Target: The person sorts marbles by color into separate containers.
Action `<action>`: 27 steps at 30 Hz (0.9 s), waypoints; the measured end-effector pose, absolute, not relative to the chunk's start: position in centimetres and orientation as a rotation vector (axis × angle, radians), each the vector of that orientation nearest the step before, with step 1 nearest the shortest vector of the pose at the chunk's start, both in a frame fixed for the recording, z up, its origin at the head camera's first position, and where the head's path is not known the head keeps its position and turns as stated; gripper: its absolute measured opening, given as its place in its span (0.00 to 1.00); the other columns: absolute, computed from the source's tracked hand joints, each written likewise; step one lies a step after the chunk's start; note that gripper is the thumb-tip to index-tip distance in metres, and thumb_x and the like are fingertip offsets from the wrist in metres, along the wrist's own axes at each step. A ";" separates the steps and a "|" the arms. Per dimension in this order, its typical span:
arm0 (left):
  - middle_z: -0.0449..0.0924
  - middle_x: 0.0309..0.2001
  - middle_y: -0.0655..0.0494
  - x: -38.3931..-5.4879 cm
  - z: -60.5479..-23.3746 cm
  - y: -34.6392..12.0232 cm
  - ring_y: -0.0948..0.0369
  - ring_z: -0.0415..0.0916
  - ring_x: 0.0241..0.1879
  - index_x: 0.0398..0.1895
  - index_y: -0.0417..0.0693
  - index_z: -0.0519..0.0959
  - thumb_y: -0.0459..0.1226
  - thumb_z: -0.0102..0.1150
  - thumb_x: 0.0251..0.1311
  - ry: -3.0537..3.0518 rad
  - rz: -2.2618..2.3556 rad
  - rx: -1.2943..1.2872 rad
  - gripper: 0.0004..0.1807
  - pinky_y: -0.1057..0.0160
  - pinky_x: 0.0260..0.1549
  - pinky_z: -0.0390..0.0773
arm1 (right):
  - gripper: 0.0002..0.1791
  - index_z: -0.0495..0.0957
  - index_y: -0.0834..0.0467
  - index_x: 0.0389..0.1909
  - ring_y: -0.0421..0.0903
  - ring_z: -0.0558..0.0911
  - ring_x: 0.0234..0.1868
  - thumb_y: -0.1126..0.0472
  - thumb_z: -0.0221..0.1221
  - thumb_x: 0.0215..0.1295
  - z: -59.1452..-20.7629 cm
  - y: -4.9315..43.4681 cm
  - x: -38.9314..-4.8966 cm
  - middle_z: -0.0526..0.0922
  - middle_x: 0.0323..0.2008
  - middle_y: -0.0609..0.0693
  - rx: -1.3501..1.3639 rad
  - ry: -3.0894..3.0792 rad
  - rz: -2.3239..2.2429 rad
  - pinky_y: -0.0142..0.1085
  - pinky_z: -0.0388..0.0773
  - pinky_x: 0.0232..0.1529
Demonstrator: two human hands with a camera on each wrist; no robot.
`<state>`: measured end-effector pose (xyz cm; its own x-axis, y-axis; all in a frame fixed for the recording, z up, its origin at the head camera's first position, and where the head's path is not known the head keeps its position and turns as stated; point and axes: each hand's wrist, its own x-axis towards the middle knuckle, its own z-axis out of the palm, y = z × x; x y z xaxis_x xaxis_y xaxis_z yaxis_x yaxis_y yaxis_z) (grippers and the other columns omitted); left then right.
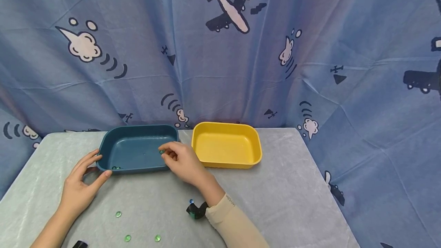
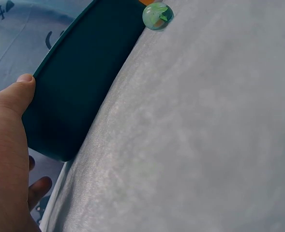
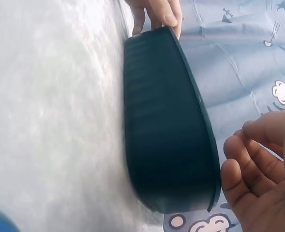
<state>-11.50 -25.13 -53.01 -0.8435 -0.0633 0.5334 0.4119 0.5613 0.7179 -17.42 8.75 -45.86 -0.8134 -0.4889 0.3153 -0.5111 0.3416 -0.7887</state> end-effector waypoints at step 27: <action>0.72 0.77 0.42 -11.5 -53.0 -25.2 0.77 0.68 0.71 0.70 0.36 0.80 0.24 0.81 0.56 -2.294 -1.239 -0.263 0.35 0.81 0.59 0.71 | 0.09 0.88 0.56 0.55 0.40 0.81 0.38 0.65 0.65 0.80 -46.2 8.9 -17.7 0.85 0.41 0.42 0.920 -2.561 1.507 0.33 0.84 0.39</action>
<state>-11.48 -25.17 -53.03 -0.8484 -0.0717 0.5245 0.3993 0.5637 0.7231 -17.68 8.89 -46.15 -0.8247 -0.4717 0.3120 -0.5018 0.3560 -0.7883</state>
